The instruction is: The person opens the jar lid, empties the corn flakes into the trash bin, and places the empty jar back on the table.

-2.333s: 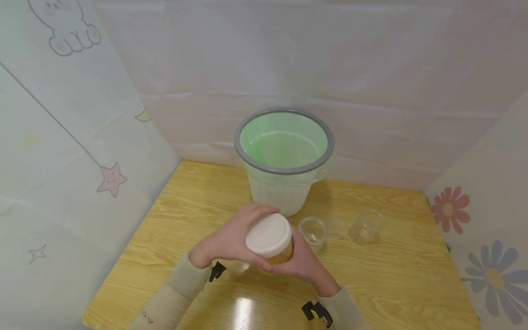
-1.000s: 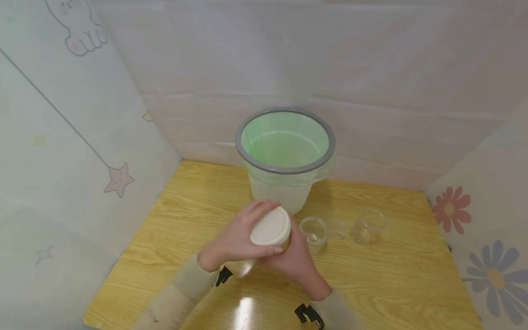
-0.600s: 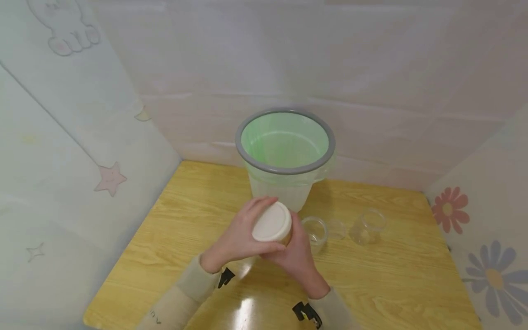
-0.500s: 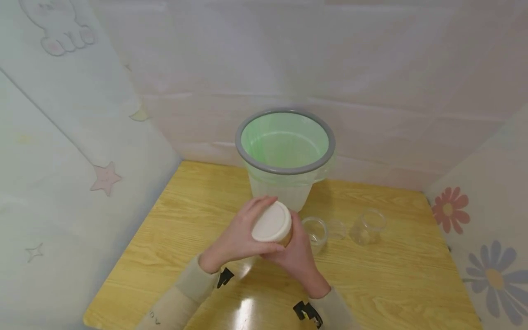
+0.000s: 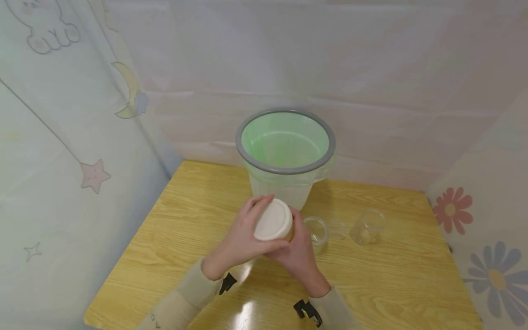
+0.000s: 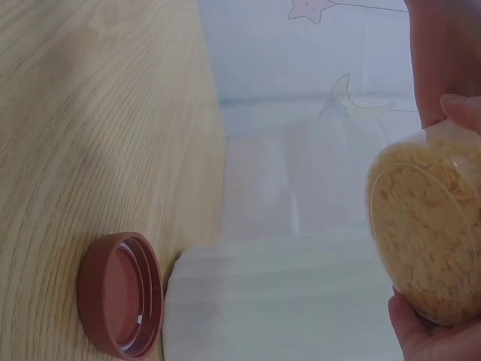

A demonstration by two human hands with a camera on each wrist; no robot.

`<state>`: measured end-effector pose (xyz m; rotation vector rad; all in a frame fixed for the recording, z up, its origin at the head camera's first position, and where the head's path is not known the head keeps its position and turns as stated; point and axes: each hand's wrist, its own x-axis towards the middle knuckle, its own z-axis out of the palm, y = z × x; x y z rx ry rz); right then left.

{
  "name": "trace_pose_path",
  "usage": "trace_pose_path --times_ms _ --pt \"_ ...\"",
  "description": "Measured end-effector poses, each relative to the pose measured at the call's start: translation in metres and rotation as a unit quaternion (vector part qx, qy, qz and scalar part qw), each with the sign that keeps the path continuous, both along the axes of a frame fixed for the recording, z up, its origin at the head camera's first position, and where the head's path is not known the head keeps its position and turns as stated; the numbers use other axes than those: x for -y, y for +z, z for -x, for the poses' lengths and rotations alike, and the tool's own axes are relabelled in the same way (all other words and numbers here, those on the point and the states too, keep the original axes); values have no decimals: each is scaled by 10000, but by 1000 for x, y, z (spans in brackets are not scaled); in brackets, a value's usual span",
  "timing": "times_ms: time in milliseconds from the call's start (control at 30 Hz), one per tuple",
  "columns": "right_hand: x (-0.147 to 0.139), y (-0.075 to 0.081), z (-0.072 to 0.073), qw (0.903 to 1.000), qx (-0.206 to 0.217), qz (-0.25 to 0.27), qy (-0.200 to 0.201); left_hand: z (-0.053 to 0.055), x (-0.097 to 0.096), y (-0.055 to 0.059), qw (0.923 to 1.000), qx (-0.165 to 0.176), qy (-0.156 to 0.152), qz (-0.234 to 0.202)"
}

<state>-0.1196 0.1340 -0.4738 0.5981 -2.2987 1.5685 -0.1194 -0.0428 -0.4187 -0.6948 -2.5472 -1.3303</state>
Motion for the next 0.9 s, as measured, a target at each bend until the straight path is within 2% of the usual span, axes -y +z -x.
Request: trace_pose_path --times_ms 67,233,367,433,500,600,667,767,900 --pt "-1 0 0 10000 -21 32 -2 -1 0 0 10000 -3 -43 29" --pt "-2 -3 1 9997 -60 225 51 -3 5 2 9990 120 -436 57" --pt "-3 -3 0 9996 74 264 101 -2 10 5 9975 261 -660 -62" --pt "-5 -2 0 9996 141 234 113 -1 11 6 9975 319 -611 -150" --pt "-7 -2 0 9996 169 187 160 -1 11 6 9981 381 -438 -224" --pt "-8 0 1 9996 17 26 271 -2 10 5 9987 416 -115 -271" --pt "-7 1 1 9991 -124 -94 398 -2 9 4 9988 416 -22 -251" --pt "-6 0 0 9977 -286 -254 554 -1 7 3 9993 337 -61 -147" --pt "-4 -1 -2 9976 -237 -256 603 0 5 3 9998 142 -149 -15"
